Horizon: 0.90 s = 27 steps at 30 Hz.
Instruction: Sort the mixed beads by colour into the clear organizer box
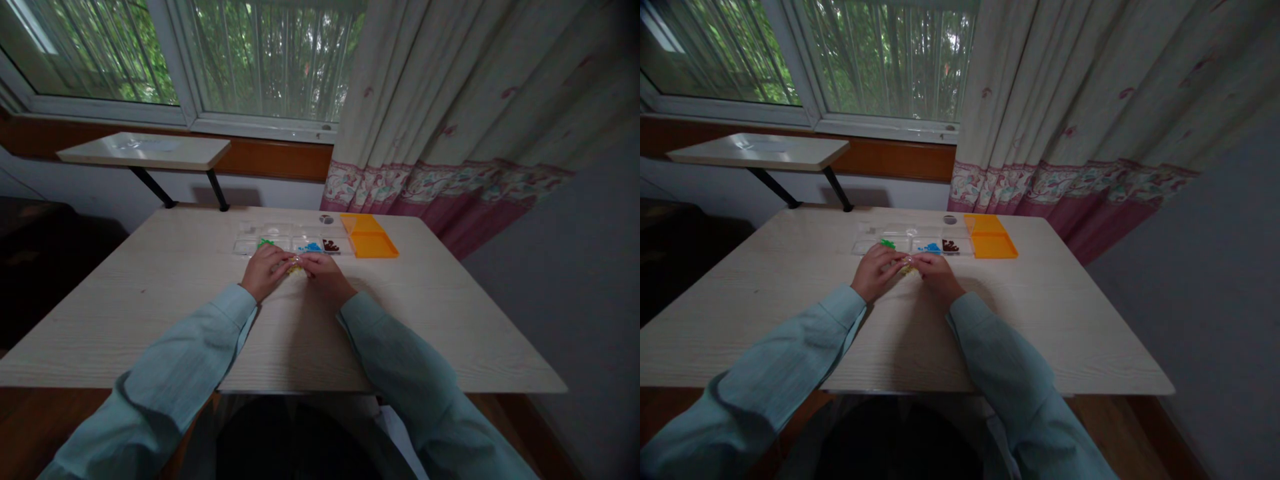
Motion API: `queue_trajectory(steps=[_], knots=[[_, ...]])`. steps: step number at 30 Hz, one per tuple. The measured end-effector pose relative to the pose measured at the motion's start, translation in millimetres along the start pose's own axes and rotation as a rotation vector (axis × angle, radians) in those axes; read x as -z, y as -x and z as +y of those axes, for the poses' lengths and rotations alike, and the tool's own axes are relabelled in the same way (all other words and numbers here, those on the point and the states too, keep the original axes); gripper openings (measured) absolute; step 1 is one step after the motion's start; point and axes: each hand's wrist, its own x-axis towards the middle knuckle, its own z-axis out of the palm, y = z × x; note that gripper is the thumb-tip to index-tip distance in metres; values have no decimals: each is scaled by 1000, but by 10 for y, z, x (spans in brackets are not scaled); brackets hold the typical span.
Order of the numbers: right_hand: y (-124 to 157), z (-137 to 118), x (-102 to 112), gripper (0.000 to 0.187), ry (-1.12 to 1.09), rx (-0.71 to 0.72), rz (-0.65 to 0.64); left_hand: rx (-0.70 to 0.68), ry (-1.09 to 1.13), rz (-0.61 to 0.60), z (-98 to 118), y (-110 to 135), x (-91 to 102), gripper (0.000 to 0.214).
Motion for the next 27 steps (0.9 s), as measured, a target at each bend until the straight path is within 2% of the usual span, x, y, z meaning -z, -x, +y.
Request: queue_trajectory(steps=[4, 8, 13, 16, 19, 23, 27], knots=[[36, -36, -4, 40, -68, -29, -50, -24, -22, 37, 1, 1, 6, 24], [54, -50, -8, 42, -39, -23, -86, -38, -29, 59, 2, -1, 18, 24], [-40, 55, 76, 40, 70, 39, -21, -10, -42, 44, -11, -17, 62, 26], [-122, 130, 217, 35, 234, 142, 102, 31, -50, 66, -73, -33, 115, 27], [-154, 172, 363, 24, 532, 261, 159, 82, -84, 113, -199, -46, 172, 28], [-122, 171, 447, 13, 859, 305, 22, 147, -140, 184, -379, -45, 234, 30], [-94, 149, 453, 10, 939, 293, -48, 177, -163, 217, -474, -41, 283, 32]])
